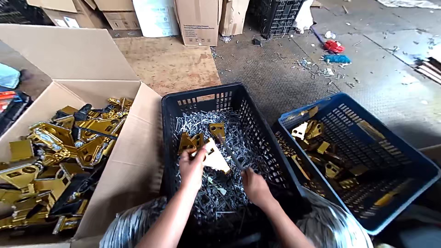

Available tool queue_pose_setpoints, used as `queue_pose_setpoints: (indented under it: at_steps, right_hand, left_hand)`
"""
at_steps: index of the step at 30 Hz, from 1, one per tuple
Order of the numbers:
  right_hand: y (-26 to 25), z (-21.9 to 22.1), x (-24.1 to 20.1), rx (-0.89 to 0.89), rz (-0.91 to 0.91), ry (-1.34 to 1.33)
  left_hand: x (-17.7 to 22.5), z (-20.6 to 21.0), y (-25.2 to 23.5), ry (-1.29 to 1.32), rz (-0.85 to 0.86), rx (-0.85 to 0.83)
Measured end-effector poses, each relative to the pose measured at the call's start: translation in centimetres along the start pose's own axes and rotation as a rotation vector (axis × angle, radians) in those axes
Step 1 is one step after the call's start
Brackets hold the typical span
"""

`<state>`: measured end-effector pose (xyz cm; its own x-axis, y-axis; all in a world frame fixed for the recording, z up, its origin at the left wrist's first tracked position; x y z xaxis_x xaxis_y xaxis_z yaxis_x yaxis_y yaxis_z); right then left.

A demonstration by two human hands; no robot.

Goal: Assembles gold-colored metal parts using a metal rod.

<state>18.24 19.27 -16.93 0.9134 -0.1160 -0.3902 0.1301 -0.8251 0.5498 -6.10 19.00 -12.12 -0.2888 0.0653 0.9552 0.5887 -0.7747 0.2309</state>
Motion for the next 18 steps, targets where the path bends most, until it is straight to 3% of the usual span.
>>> queue_pose_setpoints:
  at_steps: [3,6,8,12,14,18]
  right_hand:
    - [-1.8,2.8,1.3,-0.238,0.104,0.239]
    - [-4.2,1.0,-0.6,-0.148,0.046,0.227]
    - [-7.1,-0.5,-2.5,-0.049,-0.022,0.106]
    - [-14.6,-2.0,-6.2,0.153,-0.039,-0.024]
    - [-17.6,-1.6,-7.8,0.213,-0.004,-0.008]
    - [-19.9,-0.8,-9.7,0.207,0.043,-0.029]
  left_hand:
    - [4.5,-4.0,-3.6,0.212,0.0,0.168]
    - [13.1,-9.7,-7.1,0.492,0.289,0.203]
    - [15.5,-13.3,-8.9,0.603,0.351,0.219]
    - [11.4,-13.8,-10.1,0.595,0.077,0.272]
    - [10.5,-11.4,-9.8,0.519,-0.03,0.182]
    - [10.2,-7.1,-9.1,0.262,-0.065,-0.019]
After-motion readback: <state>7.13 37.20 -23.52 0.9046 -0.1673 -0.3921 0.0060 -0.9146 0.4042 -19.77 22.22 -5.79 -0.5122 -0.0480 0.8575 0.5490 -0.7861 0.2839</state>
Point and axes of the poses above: each hand's wrist, its own y-axis away from the middle knuckle, its own z-axis out of the palm, x = y × z, the point moved 9 cm from there along -y, towards the middle knuckle, and after that the axes turned 1 degree about y, right-handed, at the moved point
